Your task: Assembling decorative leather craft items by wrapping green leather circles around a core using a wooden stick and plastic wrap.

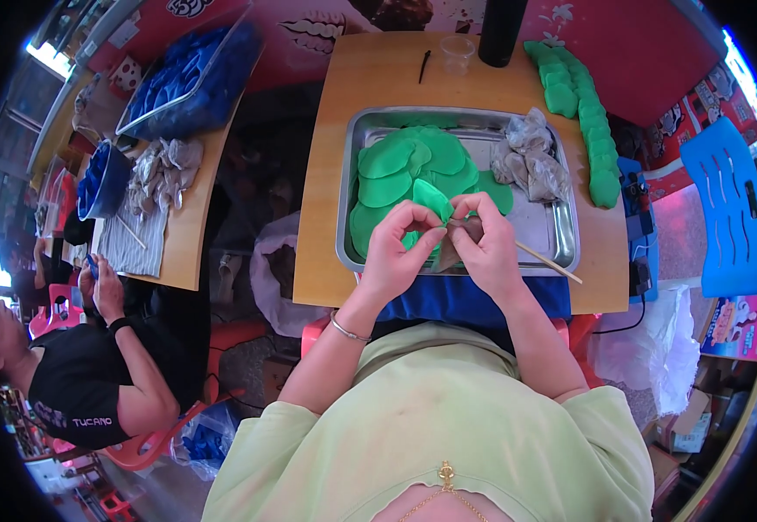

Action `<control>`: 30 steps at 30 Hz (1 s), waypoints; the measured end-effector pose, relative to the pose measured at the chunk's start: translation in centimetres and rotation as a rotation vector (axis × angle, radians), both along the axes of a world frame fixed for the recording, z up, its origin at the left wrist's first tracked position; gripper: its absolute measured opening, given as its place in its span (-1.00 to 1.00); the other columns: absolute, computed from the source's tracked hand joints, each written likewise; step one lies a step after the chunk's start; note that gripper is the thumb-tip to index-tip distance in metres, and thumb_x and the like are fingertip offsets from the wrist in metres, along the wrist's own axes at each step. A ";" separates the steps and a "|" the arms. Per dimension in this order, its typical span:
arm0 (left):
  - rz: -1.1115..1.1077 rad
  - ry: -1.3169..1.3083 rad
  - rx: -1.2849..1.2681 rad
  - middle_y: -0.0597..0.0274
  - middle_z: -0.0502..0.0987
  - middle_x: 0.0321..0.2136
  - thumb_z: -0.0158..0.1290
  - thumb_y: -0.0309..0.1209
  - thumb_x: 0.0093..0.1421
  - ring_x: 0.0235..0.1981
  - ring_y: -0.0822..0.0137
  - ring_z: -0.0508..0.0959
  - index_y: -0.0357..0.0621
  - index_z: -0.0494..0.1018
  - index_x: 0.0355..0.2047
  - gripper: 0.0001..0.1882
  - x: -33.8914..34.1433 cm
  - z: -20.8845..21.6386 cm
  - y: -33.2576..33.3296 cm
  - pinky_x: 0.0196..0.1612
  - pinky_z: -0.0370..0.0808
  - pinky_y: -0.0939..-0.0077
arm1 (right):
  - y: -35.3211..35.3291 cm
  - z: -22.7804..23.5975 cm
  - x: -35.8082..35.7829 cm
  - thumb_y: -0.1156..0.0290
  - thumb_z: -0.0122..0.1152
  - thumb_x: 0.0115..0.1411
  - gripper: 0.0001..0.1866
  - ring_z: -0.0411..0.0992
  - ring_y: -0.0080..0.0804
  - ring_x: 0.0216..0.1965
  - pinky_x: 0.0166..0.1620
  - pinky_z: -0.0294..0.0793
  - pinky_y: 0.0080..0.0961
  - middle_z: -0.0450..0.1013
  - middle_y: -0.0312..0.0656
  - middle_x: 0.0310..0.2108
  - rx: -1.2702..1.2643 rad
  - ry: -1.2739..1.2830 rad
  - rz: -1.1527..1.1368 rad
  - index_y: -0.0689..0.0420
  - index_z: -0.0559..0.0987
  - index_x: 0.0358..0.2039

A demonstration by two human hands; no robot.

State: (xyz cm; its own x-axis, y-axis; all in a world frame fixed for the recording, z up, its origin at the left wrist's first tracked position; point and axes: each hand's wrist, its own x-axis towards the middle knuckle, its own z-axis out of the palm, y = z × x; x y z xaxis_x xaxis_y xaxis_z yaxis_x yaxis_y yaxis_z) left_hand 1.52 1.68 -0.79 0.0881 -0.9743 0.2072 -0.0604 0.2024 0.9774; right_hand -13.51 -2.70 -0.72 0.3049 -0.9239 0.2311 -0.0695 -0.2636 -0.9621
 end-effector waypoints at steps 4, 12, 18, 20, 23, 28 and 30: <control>0.038 -0.034 -0.002 0.35 0.44 -0.44 0.13 -0.61 0.08 -0.31 0.54 0.47 -0.26 0.39 -0.36 -0.86 -0.3 0.1 0.0 -0.17 0.40 0.62 | -0.2 0.5 -0.3 0.57 0.14 0.02 -0.80 0.39 -0.46 -0.51 -0.41 0.36 -0.53 0.40 -0.19 -0.49 -0.012 0.138 0.008 0.20 0.36 -0.32; 0.009 -0.051 -0.009 0.27 0.48 -0.46 0.14 -0.59 0.03 -0.41 0.48 0.49 -0.29 0.40 -0.41 -0.86 -0.5 0.7 -0.2 -0.30 0.45 0.61 | -0.5 -0.2 -0.6 0.54 0.11 0.08 -0.84 0.30 -0.64 -0.42 -0.35 0.32 -0.62 0.35 -0.32 -0.47 0.237 -0.042 0.033 0.18 0.31 -0.37; 0.055 -0.005 0.081 0.30 0.50 -0.49 0.13 -0.57 0.04 -0.46 0.54 0.48 -0.29 0.42 -0.40 -0.88 -0.1 0.2 -0.5 -0.34 0.45 0.65 | 0.2 1.4 -0.7 0.54 0.11 0.11 -0.86 0.32 -0.67 -0.35 -0.29 0.34 -0.66 0.37 -0.35 -0.42 0.365 -0.168 0.170 0.19 0.38 -0.29; 0.080 0.024 0.083 0.30 0.50 -0.51 0.12 -0.57 0.05 -0.48 0.54 0.48 -0.29 0.43 -0.40 -0.89 -0.3 0.3 -0.6 -0.35 0.45 0.65 | 0.2 1.3 -0.8 0.53 0.13 0.12 -0.83 0.34 -0.68 -0.36 -0.28 0.35 -0.66 0.39 -0.34 -0.43 0.308 -0.068 0.153 0.20 0.40 -0.26; 0.094 -0.001 0.050 0.30 0.49 -0.49 0.13 -0.58 0.05 -0.46 0.53 0.48 -0.28 0.44 -0.41 -0.90 -0.5 0.3 -0.5 -0.34 0.44 0.66 | 0.2 0.7 -0.5 0.61 0.08 0.17 -0.90 0.27 -0.75 -0.42 -0.33 0.27 -0.78 0.30 -0.45 -0.45 0.141 0.019 0.062 0.17 0.39 -0.31; -0.028 -0.115 -0.103 0.28 0.47 -0.46 0.16 -0.56 0.04 -0.42 0.50 0.48 -0.28 0.43 -0.42 -0.87 -0.4 0.3 -0.4 -0.30 0.45 0.64 | -0.1 0.2 -0.5 0.55 0.18 0.07 -0.82 0.37 -0.58 -0.33 -0.23 0.36 -0.61 0.40 -0.30 -0.41 0.070 0.035 -0.087 0.21 0.37 -0.33; -0.048 -0.045 -0.011 0.29 0.47 -0.46 0.16 -0.57 0.05 -0.42 0.51 0.48 -0.28 0.41 -0.41 -0.86 -0.6 0.6 -0.2 -0.29 0.46 0.64 | -0.2 0.0 -0.7 0.55 0.19 0.06 -0.81 0.37 -0.55 -0.32 -0.22 0.35 -0.60 0.39 -0.29 -0.40 0.128 -0.047 -0.069 0.21 0.37 -0.34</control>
